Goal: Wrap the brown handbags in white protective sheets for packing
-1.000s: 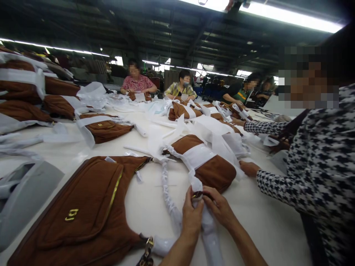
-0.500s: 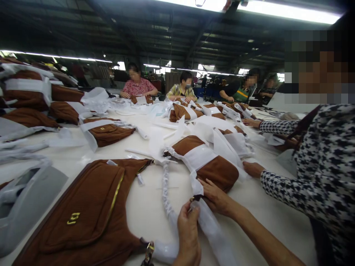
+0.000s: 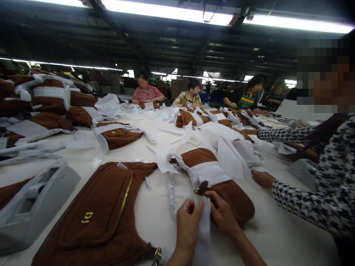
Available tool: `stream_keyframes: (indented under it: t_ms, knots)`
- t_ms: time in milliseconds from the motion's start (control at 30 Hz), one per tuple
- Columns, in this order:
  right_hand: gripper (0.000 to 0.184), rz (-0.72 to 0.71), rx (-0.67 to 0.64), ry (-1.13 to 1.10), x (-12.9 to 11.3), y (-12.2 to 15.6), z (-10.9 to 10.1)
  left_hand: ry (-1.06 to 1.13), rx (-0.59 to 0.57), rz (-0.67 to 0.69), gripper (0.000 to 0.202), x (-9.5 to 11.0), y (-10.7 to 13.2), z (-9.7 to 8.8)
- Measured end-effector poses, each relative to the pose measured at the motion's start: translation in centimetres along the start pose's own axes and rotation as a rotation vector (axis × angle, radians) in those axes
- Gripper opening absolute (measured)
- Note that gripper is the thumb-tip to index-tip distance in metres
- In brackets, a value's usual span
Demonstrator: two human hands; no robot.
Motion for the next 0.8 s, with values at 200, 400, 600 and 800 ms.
stream_keyframes:
  t_ms: [200,400,600,800]
  knots:
    - [0.028,0.037,0.006,-0.072,0.4,-0.1,0.6,-0.027,0.069,0.195,0.024,2.0,1.5,-0.2]
    - [0.034,0.059,-0.026,-0.139,1.7,0.3,0.6,0.110,-0.044,0.136,0.022,0.5,0.2,0.6]
    - [0.037,0.136,0.033,-0.128,3.3,0.7,-0.3,0.172,-0.055,0.095,0.026,0.2,-0.6,0.7]
    - [0.043,0.075,0.084,-0.107,2.7,1.4,-0.1,-0.137,0.102,0.133,0.024,1.4,-0.3,-0.1]
Point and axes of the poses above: each hand's wrist, its own y-axis away from the middle knuckle, its own z-axis out of the palm, x = y × z, the point moved 9 cm from there along -y, towards the middle knuckle, and after that the axes turned 9 degrees about -y, right-handed, at the moved point
